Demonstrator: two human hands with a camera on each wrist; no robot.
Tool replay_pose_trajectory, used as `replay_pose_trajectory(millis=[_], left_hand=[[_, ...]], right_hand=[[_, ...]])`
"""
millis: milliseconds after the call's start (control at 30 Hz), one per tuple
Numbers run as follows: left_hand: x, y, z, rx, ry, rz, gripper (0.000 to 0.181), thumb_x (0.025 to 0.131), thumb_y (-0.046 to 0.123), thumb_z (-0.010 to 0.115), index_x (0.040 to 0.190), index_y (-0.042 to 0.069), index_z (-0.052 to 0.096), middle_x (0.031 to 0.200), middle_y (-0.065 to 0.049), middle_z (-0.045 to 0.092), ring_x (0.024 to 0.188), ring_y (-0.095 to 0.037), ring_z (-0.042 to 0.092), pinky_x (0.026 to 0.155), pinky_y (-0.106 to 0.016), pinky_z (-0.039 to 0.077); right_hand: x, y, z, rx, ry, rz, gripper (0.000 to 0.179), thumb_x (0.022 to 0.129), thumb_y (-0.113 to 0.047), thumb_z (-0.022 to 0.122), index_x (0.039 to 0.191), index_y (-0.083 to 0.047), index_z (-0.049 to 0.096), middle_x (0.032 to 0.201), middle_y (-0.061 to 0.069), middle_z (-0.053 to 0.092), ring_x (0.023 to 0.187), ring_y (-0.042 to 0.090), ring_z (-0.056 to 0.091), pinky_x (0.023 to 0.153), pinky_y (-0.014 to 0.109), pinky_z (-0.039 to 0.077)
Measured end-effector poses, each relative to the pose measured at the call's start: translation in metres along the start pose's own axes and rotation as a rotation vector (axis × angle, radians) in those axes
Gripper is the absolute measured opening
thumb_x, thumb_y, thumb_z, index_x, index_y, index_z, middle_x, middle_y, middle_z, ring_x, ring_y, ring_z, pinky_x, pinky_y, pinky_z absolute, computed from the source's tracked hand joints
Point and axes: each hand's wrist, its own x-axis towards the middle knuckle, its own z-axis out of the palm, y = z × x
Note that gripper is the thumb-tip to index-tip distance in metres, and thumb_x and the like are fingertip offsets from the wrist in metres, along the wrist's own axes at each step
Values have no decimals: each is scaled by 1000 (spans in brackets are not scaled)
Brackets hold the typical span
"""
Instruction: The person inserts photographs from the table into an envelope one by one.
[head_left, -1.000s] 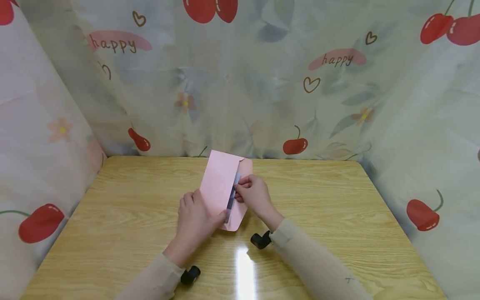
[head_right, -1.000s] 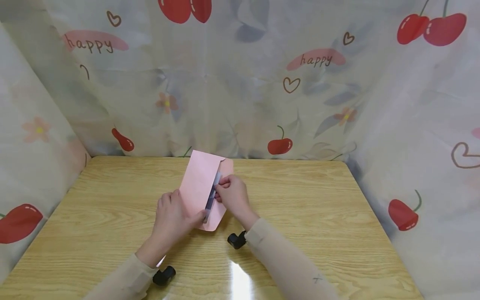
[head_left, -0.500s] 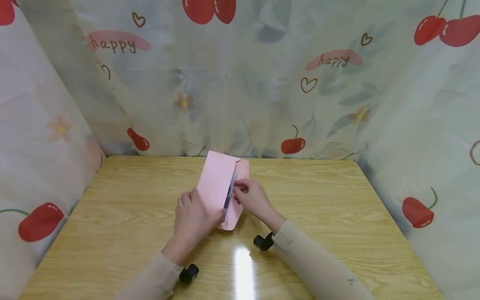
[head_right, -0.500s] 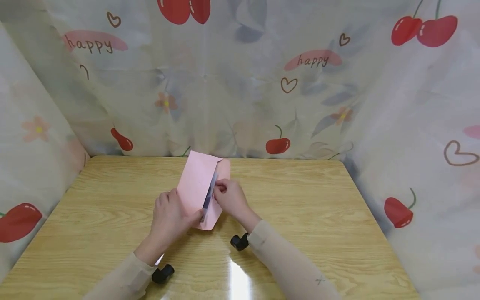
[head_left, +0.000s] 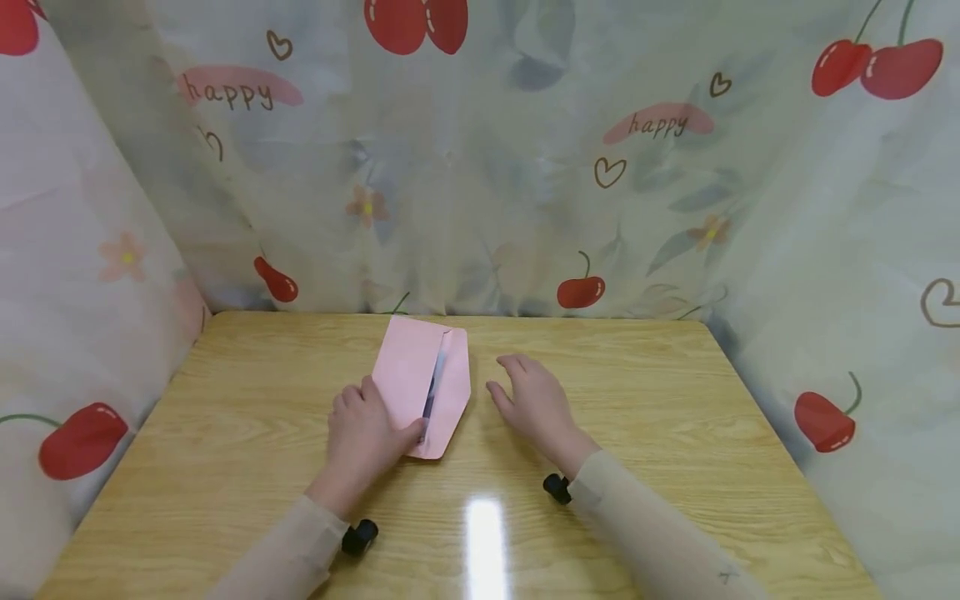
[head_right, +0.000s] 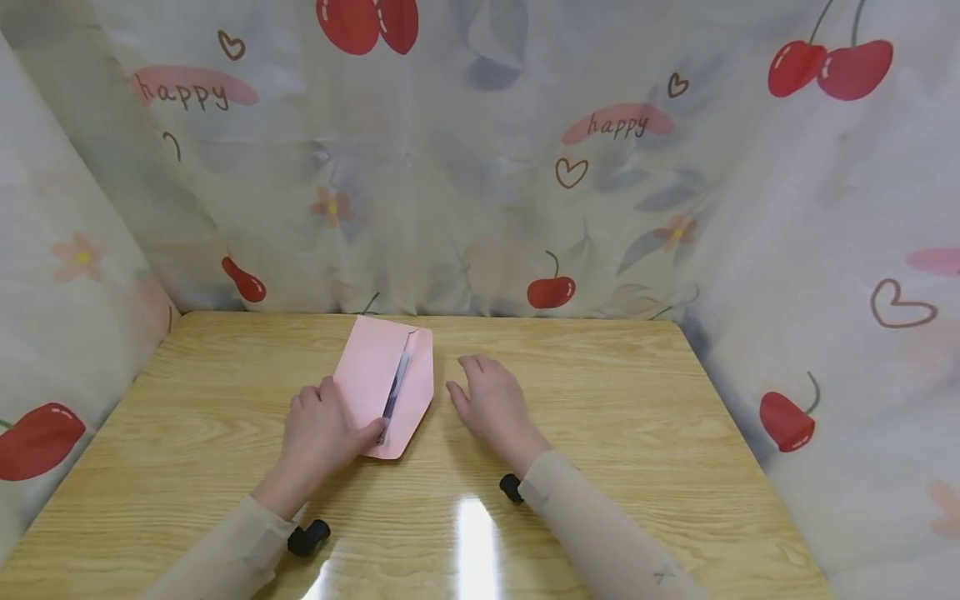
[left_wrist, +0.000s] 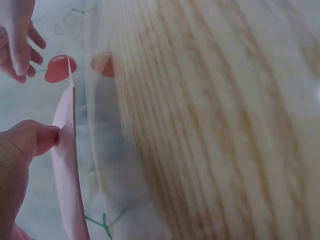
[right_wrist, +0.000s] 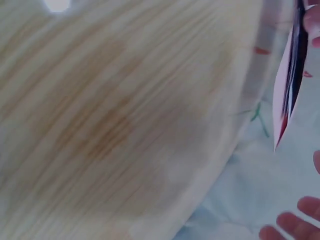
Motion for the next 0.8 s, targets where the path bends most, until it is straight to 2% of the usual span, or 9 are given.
replay_pose_trajectory(millis=[100, 300, 500, 633, 800], left_hand=[[0, -5, -1, 28, -29, -6, 100, 66, 65, 72, 121, -12, 39, 101, -27, 46, 94, -40, 46, 79, -51, 39], [-4, -8, -2, 82, -86, -26, 96, 66, 67, 71, 112, -12, 42, 94, -25, 46, 90, -38, 45, 75, -49, 40], [-10, -11, -3, 126, -138, -31, 98, 67, 69, 70, 110, -15, 43, 92, -25, 45, 89, -38, 46, 74, -49, 42], [-15, -11, -5, 151, -183, -18, 101, 69, 70, 68, 112, -18, 43, 93, -27, 45, 89, -39, 47, 74, -51, 44], [-19, -14, -7, 136, -217, 5, 105, 72, 69, 66, 118, -22, 40, 98, -31, 48, 93, -41, 49, 78, -52, 46]], right_hand=[[-4, 9, 0, -136, -21, -12, 55, 94, -44, 56, 133, -4, 53, 132, 15, 54, 121, 32, 51, 97, 47, 42], [-11, 19, -2, -222, -121, 105, 78, 92, -63, 45, 148, -9, 34, 151, 18, 32, 138, 38, 29, 108, 56, 23], [-16, 25, 1, -250, -156, 169, 91, 88, -75, 34, 155, -15, 20, 158, 17, 17, 143, 41, 13, 109, 60, 12], [-20, 26, 2, -247, -144, 182, 93, 86, -78, 33, 155, -17, 18, 158, 16, 15, 144, 40, 10, 110, 60, 10], [-23, 25, 0, -225, -150, 187, 94, 86, -77, 35, 155, -16, 18, 159, 16, 13, 144, 40, 8, 110, 61, 8]])
